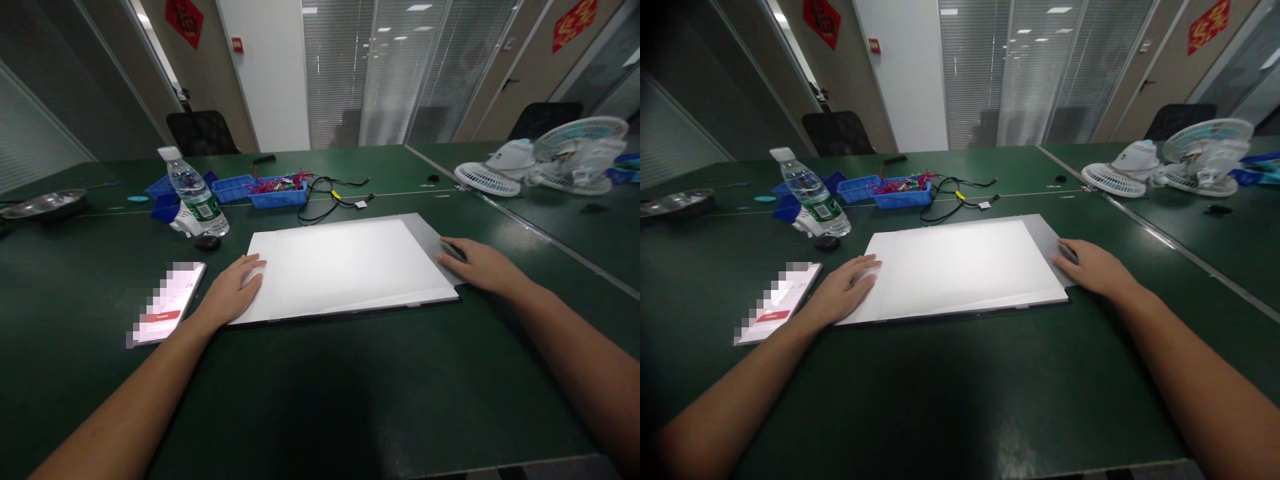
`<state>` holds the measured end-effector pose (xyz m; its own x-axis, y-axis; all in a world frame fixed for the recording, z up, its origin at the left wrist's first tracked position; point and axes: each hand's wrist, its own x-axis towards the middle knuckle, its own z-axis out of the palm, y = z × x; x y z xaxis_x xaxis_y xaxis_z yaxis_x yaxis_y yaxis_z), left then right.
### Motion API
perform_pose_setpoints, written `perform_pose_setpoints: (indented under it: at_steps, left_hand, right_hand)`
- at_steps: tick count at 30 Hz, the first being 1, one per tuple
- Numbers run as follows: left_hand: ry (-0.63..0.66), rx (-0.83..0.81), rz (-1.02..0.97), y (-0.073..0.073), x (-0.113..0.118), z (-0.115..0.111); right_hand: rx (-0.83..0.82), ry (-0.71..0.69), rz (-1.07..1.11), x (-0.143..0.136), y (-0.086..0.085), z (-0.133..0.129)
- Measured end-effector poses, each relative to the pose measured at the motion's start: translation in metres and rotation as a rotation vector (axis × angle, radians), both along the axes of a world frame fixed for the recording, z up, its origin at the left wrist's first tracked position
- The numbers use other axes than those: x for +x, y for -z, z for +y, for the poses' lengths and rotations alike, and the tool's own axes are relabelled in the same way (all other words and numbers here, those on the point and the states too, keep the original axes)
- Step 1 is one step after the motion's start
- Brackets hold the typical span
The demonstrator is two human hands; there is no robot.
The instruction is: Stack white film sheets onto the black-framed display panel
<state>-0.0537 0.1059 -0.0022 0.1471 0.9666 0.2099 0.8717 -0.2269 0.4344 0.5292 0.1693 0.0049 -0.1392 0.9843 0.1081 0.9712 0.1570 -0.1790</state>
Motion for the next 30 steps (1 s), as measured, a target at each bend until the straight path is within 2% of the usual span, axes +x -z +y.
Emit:
perform_pose_setpoints:
  at_steps: [6,15,30]
  left_hand:
    - [-0.003,0.007,-0.031,0.001,0.001,0.000]
    - [-0.018,-0.008,-0.021,0.002,0.002,0.000]
    - [-0.014,0.041,-0.002,0.001,-0.001,0.002]
  right_hand:
    - [-0.002,-0.019,-0.012,-0.020,-0.006,-0.007]
    - [0.069,-0.152,0.058,-0.020,0.000,-0.007]
    - [0.113,-0.172,0.055,-0.026,-0.007,-0.013]
